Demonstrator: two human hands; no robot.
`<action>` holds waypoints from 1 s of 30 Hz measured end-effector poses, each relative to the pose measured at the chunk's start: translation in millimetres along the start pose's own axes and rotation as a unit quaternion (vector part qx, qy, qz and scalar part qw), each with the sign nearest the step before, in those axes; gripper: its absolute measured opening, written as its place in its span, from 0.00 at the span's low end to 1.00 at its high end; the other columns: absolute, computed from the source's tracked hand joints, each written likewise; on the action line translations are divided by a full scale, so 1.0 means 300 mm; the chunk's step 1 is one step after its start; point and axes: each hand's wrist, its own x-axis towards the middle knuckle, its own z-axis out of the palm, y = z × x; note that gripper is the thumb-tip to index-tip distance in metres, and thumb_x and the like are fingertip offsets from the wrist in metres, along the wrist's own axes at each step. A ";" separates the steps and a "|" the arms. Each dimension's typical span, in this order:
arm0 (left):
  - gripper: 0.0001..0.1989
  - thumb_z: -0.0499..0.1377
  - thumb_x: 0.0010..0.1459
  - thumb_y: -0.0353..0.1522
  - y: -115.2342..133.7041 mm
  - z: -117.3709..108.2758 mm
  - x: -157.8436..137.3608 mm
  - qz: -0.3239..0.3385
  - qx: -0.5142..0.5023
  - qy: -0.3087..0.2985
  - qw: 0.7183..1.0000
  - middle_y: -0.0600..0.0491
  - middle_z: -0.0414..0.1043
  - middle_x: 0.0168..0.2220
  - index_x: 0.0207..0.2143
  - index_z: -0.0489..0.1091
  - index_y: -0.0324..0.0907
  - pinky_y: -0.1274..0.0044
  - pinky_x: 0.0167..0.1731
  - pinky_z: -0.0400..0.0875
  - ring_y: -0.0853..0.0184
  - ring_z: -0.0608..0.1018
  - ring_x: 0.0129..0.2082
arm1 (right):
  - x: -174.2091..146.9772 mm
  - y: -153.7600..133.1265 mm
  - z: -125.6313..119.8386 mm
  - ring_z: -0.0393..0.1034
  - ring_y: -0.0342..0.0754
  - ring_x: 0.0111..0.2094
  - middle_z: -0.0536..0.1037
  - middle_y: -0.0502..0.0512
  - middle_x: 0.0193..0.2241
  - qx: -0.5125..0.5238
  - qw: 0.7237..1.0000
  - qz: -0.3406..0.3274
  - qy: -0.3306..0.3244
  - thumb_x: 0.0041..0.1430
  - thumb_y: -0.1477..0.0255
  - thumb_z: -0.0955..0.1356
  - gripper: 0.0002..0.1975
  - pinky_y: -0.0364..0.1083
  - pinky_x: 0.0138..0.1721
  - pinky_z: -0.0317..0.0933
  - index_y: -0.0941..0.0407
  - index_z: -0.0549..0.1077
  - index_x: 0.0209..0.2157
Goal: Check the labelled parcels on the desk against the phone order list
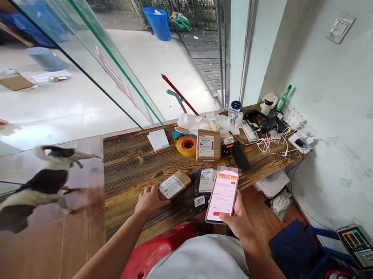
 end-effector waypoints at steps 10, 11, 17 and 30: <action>0.44 0.61 0.48 0.44 0.005 -0.005 -0.004 -0.003 -0.001 -0.001 1.000 0.32 0.69 0.59 0.65 0.58 0.34 0.59 0.62 0.62 0.42 0.73 0.58 | 0.006 -0.014 0.027 0.77 0.57 0.54 0.80 0.55 0.54 -0.014 1.000 0.006 0.009 0.45 0.63 0.82 0.44 0.60 0.58 0.70 0.46 0.64 0.62; 0.44 0.61 0.48 0.43 0.004 -0.005 -0.004 -0.004 -0.002 0.000 1.000 0.32 0.69 0.59 0.65 0.58 0.34 0.59 0.62 0.62 0.42 0.73 0.58 | 0.008 -0.016 0.030 0.77 0.57 0.54 0.81 0.55 0.54 -0.015 1.000 0.013 0.021 0.46 0.64 0.82 0.43 0.60 0.58 0.70 0.46 0.65 0.61; 0.43 0.62 0.49 0.42 0.001 -0.001 -0.003 -0.004 -0.003 0.001 1.000 0.31 0.69 0.59 0.65 0.57 0.34 0.58 0.61 0.63 0.41 0.73 0.58 | 0.031 -0.032 0.051 0.82 0.59 0.44 0.84 0.56 0.47 0.015 0.993 0.077 0.093 0.53 0.54 0.78 0.30 0.63 0.51 0.75 0.47 0.70 0.53; 0.44 0.61 0.48 0.44 0.004 -0.012 -0.005 -0.009 -0.001 -0.010 1.000 0.32 0.69 0.60 0.65 0.58 0.35 0.58 0.62 0.63 0.41 0.73 0.59 | 0.028 0.044 0.014 0.79 0.58 0.48 0.82 0.56 0.51 -0.048 0.995 0.007 0.091 0.42 0.64 0.82 0.41 0.60 0.50 0.74 0.48 0.68 0.58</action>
